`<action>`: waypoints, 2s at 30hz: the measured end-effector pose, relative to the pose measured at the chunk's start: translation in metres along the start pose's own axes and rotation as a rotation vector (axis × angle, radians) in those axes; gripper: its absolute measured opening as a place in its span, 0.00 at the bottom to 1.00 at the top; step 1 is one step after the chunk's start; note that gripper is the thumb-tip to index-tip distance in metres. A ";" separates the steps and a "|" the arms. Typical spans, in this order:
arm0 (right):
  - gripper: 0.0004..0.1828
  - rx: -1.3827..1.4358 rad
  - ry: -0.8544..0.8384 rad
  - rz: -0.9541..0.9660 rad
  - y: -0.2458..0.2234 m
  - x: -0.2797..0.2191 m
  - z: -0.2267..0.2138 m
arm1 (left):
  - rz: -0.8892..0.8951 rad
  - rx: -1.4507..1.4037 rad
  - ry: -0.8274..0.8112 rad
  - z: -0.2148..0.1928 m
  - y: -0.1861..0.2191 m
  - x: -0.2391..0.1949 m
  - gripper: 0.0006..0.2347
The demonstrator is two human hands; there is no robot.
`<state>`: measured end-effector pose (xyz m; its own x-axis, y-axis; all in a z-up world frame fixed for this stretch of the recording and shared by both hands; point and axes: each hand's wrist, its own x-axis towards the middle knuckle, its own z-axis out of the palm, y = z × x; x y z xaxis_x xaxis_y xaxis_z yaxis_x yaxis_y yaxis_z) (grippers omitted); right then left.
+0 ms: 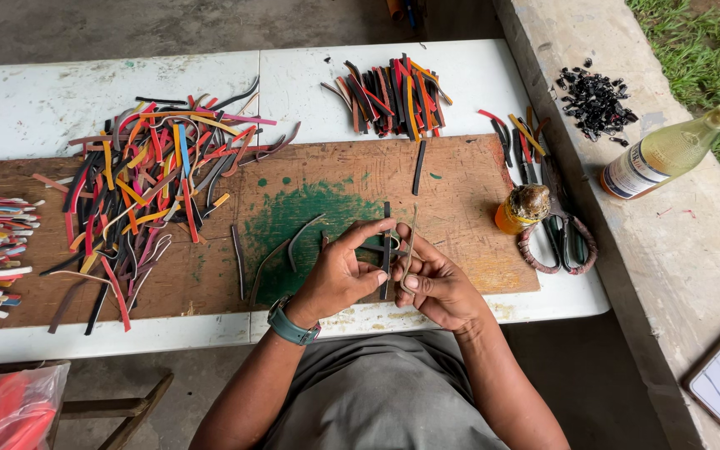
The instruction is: The person repeatedly picks up pairs of colored rubber strips, aligns them, and places them on a wooden board. They handle multiple strip pairs one at a time, occasionally adjusting their position before setting them down.
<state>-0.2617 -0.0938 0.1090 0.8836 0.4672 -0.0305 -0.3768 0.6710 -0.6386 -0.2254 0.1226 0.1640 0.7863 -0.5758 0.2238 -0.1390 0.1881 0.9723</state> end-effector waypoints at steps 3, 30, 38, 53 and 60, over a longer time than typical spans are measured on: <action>0.43 0.131 -0.076 0.015 0.004 -0.002 -0.004 | -0.008 -0.069 -0.028 0.005 0.004 -0.002 0.30; 0.35 -1.677 0.193 0.086 -0.102 -0.017 0.094 | 0.104 0.650 0.019 0.030 0.012 0.020 0.10; 0.28 -1.067 0.140 -0.398 -0.074 -0.011 0.048 | 0.086 0.478 0.238 0.031 -0.013 0.013 0.07; 0.17 -0.845 0.268 -0.005 -0.001 0.005 0.001 | 0.160 0.472 0.556 -0.001 -0.018 0.012 0.10; 0.16 -0.480 0.249 -0.029 0.007 -0.003 -0.001 | 0.074 0.399 0.455 -0.010 -0.027 0.017 0.11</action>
<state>-0.2661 -0.0911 0.1040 0.9527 0.2633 -0.1517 -0.2336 0.3154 -0.9197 -0.2025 0.1158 0.1411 0.9320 -0.1581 0.3260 -0.3488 -0.1481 0.9254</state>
